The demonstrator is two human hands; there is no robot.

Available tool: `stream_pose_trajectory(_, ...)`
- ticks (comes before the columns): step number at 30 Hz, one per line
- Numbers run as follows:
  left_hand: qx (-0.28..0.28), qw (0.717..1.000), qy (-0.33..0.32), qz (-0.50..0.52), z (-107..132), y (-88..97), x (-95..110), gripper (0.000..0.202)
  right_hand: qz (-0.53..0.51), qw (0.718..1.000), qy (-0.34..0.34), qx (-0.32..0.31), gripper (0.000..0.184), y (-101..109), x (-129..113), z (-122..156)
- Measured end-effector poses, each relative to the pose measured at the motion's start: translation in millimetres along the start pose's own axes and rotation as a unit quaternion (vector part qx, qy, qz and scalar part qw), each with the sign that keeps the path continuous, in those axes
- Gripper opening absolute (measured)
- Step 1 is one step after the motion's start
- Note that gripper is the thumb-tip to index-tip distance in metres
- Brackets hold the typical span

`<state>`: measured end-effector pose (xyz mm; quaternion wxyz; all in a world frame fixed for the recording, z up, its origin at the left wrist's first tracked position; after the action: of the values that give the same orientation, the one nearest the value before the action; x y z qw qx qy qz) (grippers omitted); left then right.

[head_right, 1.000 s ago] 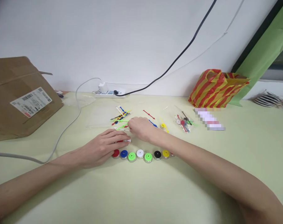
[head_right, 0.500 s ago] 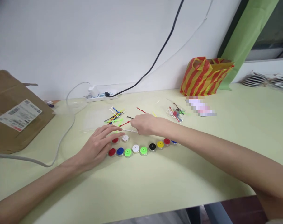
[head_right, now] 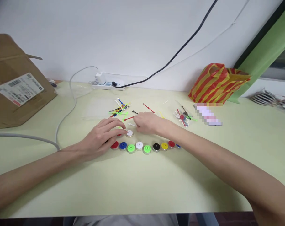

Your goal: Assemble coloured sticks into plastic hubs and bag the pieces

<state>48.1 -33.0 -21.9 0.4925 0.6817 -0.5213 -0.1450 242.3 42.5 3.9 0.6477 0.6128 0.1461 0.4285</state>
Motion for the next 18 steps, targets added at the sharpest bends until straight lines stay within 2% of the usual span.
stream_pose_trajectory(5, 0.057, 0.998, 0.039, -0.009, -4, 0.3, -2, 0.033, -0.038, 0.997, -0.037, 0.056, 0.008, 6, 16, 11)
stream_pose_trajectory(7, 0.078, 0.995, 0.058, -0.007, -8, 0.7, -4, 0.025, -0.063, 0.991, -0.063, 0.095, 0.005, 13, 21, 24)
stream_pose_trajectory(10, 0.091, 0.994, 0.068, -0.005, -19, 2.0, -6, 0.019, -0.091, 0.981, -0.1, 0.14, 0.011, 21, 23, 50)
stream_pose_trajectory(13, 0.051, 0.997, 0.052, -0.013, -33, 2.5, -2, 0.018, -0.119, 0.967, -0.127, 0.185, 0.012, 18, 18, 72)
stream_pose_trajectory(16, -0.003, 0.999, 0.051, -0.015, -39, 1.3, 5, 0.018, -0.163, 0.945, -0.127, 0.255, 0.012, 5, 10, 82)
stream_pose_trajectory(18, -0.007, 0.998, 0.053, -0.015, -36, 0.0, 8, 0.021, -0.189, 0.923, -0.127, 0.31, 0.012, -4, 6, 84)
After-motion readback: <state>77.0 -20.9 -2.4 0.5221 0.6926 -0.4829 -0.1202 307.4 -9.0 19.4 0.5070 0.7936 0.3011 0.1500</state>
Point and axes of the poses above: each hand's wrist, its own z-axis away from the middle knuckle, its own y-axis out of the back of the hand, x = y × z, the point moved 2 cm from there along -z, towards the middle knuckle, and after that the axes turned 15 degrees about z, right-handed, at the moved point
